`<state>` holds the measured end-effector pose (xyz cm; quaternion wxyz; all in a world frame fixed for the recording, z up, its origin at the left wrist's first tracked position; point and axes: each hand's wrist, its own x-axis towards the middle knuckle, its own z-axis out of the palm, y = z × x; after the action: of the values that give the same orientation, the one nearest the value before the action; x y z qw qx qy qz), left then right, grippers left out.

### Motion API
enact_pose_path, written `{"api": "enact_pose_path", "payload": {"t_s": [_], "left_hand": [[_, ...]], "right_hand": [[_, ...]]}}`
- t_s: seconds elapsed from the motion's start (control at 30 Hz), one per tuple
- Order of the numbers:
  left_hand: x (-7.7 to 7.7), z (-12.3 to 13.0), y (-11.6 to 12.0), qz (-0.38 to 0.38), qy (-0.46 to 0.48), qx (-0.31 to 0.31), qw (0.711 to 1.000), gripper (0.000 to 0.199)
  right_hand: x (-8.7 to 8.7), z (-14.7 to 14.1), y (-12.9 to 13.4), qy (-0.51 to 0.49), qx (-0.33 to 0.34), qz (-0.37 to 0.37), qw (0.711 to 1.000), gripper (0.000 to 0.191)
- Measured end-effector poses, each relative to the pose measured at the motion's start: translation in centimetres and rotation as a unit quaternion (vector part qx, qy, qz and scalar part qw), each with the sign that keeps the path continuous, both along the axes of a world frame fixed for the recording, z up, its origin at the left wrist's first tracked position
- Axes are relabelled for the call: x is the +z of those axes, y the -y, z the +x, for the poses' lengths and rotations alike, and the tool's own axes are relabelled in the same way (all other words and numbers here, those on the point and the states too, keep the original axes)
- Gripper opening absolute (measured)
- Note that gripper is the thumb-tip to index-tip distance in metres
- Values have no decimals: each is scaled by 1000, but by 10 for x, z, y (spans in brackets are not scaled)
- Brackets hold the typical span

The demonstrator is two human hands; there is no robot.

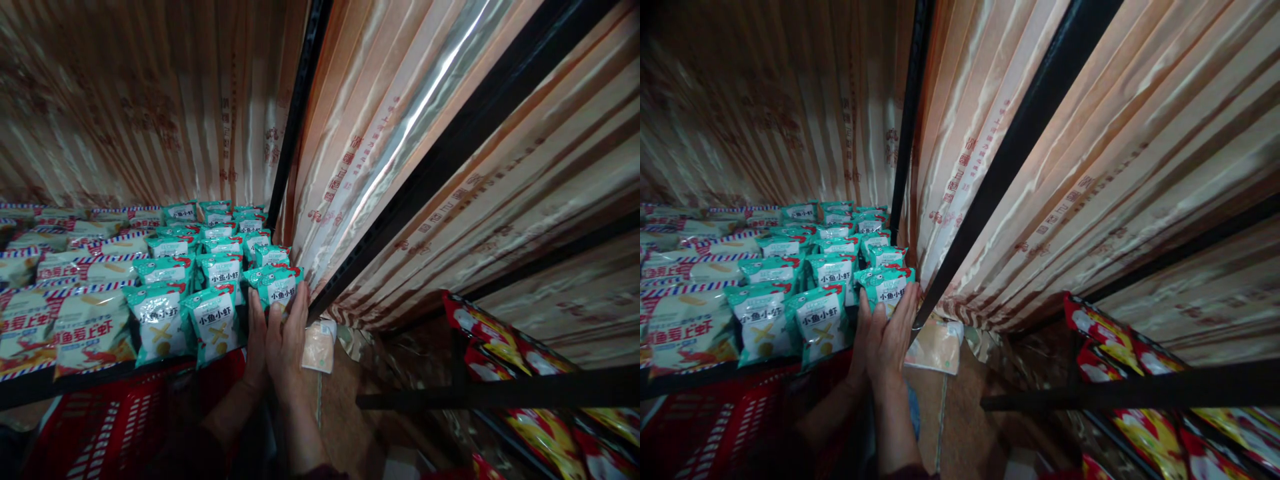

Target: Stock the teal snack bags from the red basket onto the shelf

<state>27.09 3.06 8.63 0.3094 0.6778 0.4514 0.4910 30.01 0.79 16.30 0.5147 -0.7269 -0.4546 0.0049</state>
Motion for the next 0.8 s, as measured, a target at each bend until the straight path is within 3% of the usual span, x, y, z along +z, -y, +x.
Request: {"api": "enact_pose_path", "payload": {"t_s": [0.23, 0.47, 0.8], "left_hand": [[2, 0, -13, 37, -44, 2, 998, 56], [3, 1, -5, -21, -11, 12, 1000, 56], [18, 3, 7, -63, 58, 1, 996, 63]], "right_hand": [[7, 6, -14, 2, -10, 25, 1000, 57], [-2, 7, -10, 51, -6, 14, 999, 59], [29, 18, -27, 101, -23, 31, 994, 63]]}}
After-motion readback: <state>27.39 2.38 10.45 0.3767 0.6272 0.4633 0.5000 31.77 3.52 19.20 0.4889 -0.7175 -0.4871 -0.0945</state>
